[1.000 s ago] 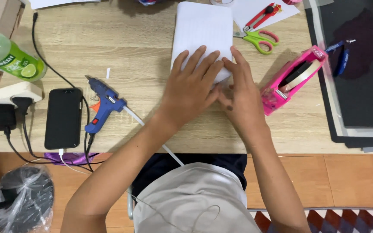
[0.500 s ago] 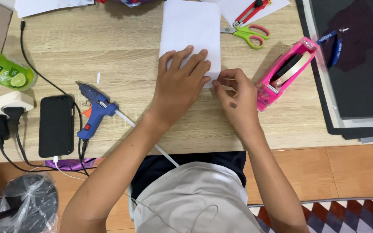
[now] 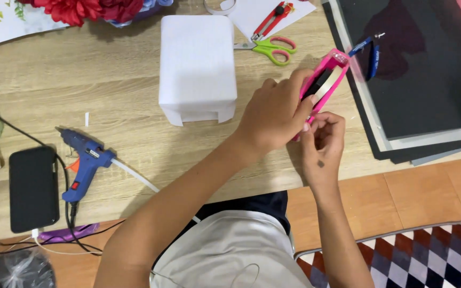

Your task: The person folds a white paper sheet into a box shape and secures the edges with clear tape. They repeatedly fold flaps, align edges, and apply tape to hold the structure together, completing a small paper box.

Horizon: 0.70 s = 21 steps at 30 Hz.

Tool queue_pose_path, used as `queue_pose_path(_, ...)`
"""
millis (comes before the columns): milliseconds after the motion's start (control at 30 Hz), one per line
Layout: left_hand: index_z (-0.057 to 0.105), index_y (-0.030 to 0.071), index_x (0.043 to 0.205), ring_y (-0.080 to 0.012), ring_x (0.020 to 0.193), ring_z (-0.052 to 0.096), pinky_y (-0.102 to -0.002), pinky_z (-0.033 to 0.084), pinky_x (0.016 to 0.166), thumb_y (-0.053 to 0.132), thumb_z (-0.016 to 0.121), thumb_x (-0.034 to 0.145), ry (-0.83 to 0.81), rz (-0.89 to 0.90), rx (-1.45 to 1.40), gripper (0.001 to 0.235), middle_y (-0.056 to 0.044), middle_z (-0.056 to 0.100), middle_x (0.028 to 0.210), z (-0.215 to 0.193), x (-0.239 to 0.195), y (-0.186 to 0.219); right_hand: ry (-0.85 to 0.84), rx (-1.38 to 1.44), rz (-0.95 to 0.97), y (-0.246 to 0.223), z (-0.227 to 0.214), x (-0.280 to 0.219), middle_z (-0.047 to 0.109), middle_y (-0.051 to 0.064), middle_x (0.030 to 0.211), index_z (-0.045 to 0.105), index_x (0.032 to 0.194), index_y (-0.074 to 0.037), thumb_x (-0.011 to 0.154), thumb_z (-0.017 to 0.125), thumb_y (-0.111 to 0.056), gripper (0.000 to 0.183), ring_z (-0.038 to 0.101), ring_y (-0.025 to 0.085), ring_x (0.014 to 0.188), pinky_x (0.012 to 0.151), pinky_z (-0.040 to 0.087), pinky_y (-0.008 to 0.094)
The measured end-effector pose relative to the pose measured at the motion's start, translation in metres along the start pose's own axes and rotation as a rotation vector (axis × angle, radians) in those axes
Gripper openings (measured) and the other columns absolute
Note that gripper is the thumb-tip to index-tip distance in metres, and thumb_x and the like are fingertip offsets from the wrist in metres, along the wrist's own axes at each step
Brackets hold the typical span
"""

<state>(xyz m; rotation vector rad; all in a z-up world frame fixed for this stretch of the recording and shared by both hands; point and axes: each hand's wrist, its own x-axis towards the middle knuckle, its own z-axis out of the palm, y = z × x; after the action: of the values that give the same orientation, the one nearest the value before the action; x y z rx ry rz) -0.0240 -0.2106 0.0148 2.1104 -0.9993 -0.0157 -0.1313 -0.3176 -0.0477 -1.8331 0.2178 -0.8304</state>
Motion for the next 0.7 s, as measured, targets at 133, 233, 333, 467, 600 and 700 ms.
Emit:
queue_pose_path(133,0.043,0.023,0.136,-0.0461,0.101,0.069,-0.057,0.045,0.09,0.054,0.047,0.095,-0.119,-0.17,-0.057,0.051,-0.01,0.075,0.088,0.011,0.023,0.004,-0.01,-0.076,0.059,0.001,-0.002,0.001,0.051,0.007,0.086,0.057,0.114,-0.001,0.102,0.067,-0.008,0.017,0.056,0.017,0.074,0.066,0.044,0.031)
queue_pose_path(233,0.039,0.024,0.138,-0.0345,0.097,0.068,-0.05,0.043,0.094,0.031,0.062,0.092,-0.074,-0.168,-0.108,0.052,0.002,0.072,0.077,-0.004,0.012,0.019,0.016,-0.087,0.075,-0.002,-0.001,-0.001,0.058,0.009,0.083,0.061,0.111,-0.001,0.1,0.069,-0.004,0.014,0.06,0.019,0.071,0.061,0.045,0.031)
queue_pose_path(333,0.043,0.027,0.135,-0.0271,0.097,0.065,-0.046,0.042,0.093,0.031,0.061,0.091,-0.058,-0.163,-0.201,0.047,0.005,0.07,0.074,-0.016,-0.005,0.026,0.023,-0.102,0.08,-0.005,-0.002,-0.002,0.061,0.011,0.081,0.063,0.109,-0.001,0.099,0.069,-0.002,0.012,0.062,0.02,0.07,0.06,0.048,0.033)
queue_pose_path(467,0.051,0.021,0.13,-0.0309,0.083,0.07,-0.046,0.052,0.081,0.028,0.065,0.088,-0.075,-0.189,-0.294,0.045,-0.002,0.07,0.071,-0.03,-0.038,0.031,0.025,-0.116,0.035,-0.006,0.0,-0.003,0.061,0.012,0.081,0.064,0.109,0.0,0.1,0.07,-0.003,0.012,0.062,0.023,0.069,0.058,0.05,0.034)
queue_pose_path(600,0.066,0.014,0.116,-0.0347,0.083,0.072,-0.047,0.056,0.074,0.026,0.068,0.086,-0.058,-0.251,-0.184,0.032,-0.008,0.074,0.077,-0.026,-0.054,0.028,0.015,-0.145,0.055,-0.012,-0.001,-0.001,0.061,0.013,0.079,0.065,0.11,0.002,0.101,0.072,-0.006,0.014,0.063,0.024,0.069,0.058,0.052,0.036)
queue_pose_path(700,0.073,0.009,0.09,-0.0317,0.074,0.066,-0.043,0.054,0.068,0.016,0.074,0.085,0.143,-0.015,0.156,0.009,-0.009,0.067,0.064,-0.008,-0.053,0.009,0.028,-0.205,0.032,-0.017,-0.001,-0.003,0.062,0.013,0.08,0.066,0.11,0.0,0.1,0.075,-0.009,0.016,0.064,0.025,0.068,0.057,0.052,0.035)
